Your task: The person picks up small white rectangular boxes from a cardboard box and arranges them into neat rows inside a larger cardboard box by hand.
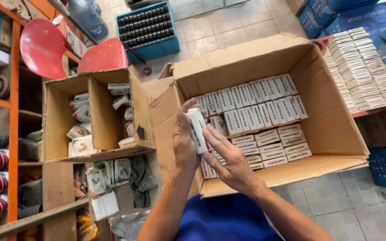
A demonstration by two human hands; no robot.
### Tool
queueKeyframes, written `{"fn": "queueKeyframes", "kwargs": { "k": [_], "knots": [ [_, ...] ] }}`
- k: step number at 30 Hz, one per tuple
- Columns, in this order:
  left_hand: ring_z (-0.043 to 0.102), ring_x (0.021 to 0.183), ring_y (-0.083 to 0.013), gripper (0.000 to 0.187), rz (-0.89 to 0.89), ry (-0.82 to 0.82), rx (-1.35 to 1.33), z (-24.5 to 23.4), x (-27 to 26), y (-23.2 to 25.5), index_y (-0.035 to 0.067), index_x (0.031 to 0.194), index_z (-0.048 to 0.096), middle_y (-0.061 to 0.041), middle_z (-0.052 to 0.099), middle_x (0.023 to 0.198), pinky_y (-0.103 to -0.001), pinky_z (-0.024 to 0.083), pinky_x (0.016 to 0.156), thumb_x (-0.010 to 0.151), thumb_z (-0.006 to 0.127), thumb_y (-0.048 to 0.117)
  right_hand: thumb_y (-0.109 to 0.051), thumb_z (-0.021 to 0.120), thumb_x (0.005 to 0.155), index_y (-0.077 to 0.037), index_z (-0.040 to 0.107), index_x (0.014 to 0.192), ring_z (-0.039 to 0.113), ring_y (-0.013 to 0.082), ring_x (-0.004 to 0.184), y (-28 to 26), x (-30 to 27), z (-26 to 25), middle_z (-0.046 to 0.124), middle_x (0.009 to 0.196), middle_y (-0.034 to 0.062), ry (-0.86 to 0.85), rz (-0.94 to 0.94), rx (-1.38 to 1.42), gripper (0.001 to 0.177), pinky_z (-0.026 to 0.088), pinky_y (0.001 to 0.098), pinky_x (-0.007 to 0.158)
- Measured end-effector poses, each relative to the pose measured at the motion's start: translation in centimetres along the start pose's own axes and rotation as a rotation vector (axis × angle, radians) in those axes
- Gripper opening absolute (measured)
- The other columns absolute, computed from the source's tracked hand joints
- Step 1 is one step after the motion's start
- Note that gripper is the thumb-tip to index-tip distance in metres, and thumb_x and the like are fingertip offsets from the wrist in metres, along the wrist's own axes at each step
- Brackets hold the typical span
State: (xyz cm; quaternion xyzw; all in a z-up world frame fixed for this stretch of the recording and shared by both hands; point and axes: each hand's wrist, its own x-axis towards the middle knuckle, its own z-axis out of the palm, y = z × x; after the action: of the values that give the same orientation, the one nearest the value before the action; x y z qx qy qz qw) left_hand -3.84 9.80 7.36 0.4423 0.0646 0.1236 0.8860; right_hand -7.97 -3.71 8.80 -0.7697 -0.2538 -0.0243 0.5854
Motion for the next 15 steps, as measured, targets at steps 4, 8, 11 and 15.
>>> {"fn": "queueKeyframes", "kwargs": {
  "k": [4, 8, 11, 15],
  "knots": [
    [0.074, 0.104, -0.0155, 0.066, -0.138, 0.118, 0.066, 0.0, 0.4, 1.5, 0.009, 0.149, 0.059, -0.007, 0.07, 0.123, -0.026, 0.065, 0.084, 0.11, 0.039, 0.058, -0.005, 0.075, 0.093, -0.014, 0.078, 0.132, 0.074, 0.0312, 0.122, 0.8, 0.3, -2.7, 0.075, 0.133, 0.0139, -0.02, -0.054, 0.011, 0.04, 0.064, 0.0419, 0.096],
    [0.067, 0.055, -0.0147, 0.08, -0.392, -0.14, 0.213, 1.1, -1.1, 2.5, 0.005, 0.162, 0.042, -0.01, 0.063, 0.076, -0.026, 0.061, 0.047, 0.109, 0.024, 0.063, -0.037, 0.098, 0.073, -0.023, 0.05, 0.16, 0.05, 0.047, 0.145, 2.5, 2.3, -4.6, 0.046, 0.161, 0.0221, -0.098, -0.152, -0.18, 0.101, 0.051, 0.0596, 0.112],
    [0.058, 0.098, -0.0322, 0.078, -0.459, -0.298, 0.244, 0.4, -1.7, 0.5, 0.007, 0.17, 0.024, -0.022, 0.05, 0.119, -0.046, 0.057, 0.075, 0.108, 0.044, 0.05, -0.037, 0.102, 0.066, -0.02, 0.055, 0.156, 0.06, 0.0451, 0.133, 3.5, 2.8, -6.0, 0.055, 0.148, 0.0213, -0.172, -0.117, -0.095, 0.103, 0.056, 0.06, 0.106],
    [0.078, 0.078, -0.0259, 0.057, -0.663, -0.421, 0.388, -2.3, -2.5, -0.7, 0.006, 0.148, 0.06, -0.019, 0.073, 0.103, -0.038, 0.067, 0.056, 0.098, 0.077, 0.028, -0.046, 0.105, 0.06, -0.019, 0.063, 0.148, 0.073, 0.0334, 0.093, 3.8, 2.6, -7.9, 0.057, 0.122, 0.0164, -0.321, -0.06, -0.173, 0.1, 0.065, 0.0531, 0.088]
  ]
}}
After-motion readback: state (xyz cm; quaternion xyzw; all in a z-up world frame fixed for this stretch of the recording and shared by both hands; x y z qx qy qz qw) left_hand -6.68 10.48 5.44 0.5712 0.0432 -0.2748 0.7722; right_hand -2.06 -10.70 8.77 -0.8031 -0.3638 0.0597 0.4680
